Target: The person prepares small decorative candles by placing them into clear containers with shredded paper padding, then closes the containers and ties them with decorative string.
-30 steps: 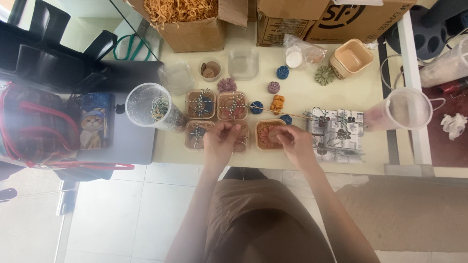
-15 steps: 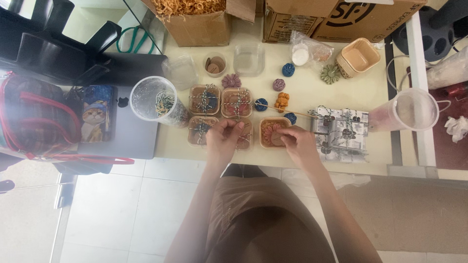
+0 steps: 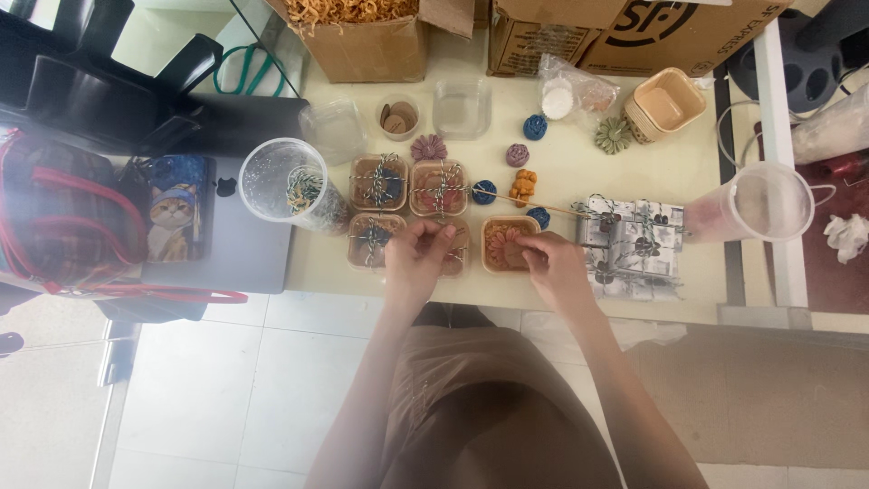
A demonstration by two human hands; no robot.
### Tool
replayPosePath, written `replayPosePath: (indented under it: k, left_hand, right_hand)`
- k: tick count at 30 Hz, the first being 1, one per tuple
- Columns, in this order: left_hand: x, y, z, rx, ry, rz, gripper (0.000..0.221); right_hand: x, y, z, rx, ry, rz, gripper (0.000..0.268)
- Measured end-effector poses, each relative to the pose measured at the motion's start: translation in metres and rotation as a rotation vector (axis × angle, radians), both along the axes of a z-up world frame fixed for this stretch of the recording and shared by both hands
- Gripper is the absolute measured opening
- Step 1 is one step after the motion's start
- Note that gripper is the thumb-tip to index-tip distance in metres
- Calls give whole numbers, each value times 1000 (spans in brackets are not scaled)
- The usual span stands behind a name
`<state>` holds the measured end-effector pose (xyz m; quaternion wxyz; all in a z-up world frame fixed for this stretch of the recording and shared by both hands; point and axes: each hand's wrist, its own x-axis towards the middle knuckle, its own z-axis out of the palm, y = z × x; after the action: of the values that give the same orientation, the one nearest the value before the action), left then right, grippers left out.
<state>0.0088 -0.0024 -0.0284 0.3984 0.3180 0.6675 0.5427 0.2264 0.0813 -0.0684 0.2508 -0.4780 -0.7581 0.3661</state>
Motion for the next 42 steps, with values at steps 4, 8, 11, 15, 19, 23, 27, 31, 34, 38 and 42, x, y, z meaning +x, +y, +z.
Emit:
replayPosePath:
  k: [4, 8, 11, 15, 19, 23, 27, 31, 34, 38, 42]
  left_hand:
    - [1, -1, 2, -20, -24, 4, 20]
    - [1, -1, 1, -14, 42, 8, 20]
    - [0, -1, -1, 6, 29, 6, 20]
    - [0, -1, -3, 0, 11, 14, 19]
    - [-1, -1, -4, 27, -9, -1, 18]
    - [-1, -3, -3, 6, -27, 16, 18]
    - [-1, -2, -2, -22, 6, 15, 19]
    - [-1, -1, -4, 7, 3, 21, 19]
    - [-2, -3, -5, -24, 60, 6, 19]
    - [6, -3, -3, 48, 233, -66, 18]
    - [22, -3, 9, 60, 291, -120, 18]
  right_hand:
    - [-4, 2, 7, -170, -190, -21, 27]
    - [-5, -2, 10, -74, -103, 21, 28]
    - [-4, -1, 7, -56, -98, 39, 28]
    - [-4, -1, 5, -68, -107, 35, 29]
    - [-4, -1, 9, -157, -181, 17, 27]
    - [-3, -1, 7, -120, -194, -8, 24]
    - [-4, -1, -6, 81, -64, 40, 20]
    - [-11, -4, -6, 193, -205, 36, 18]
    - [-14, -7, 10, 121, -176, -10, 19]
    - [-19, -3, 33, -109, 219, 73, 21]
    - [-27, 4, 35, -622, 425, 71, 23]
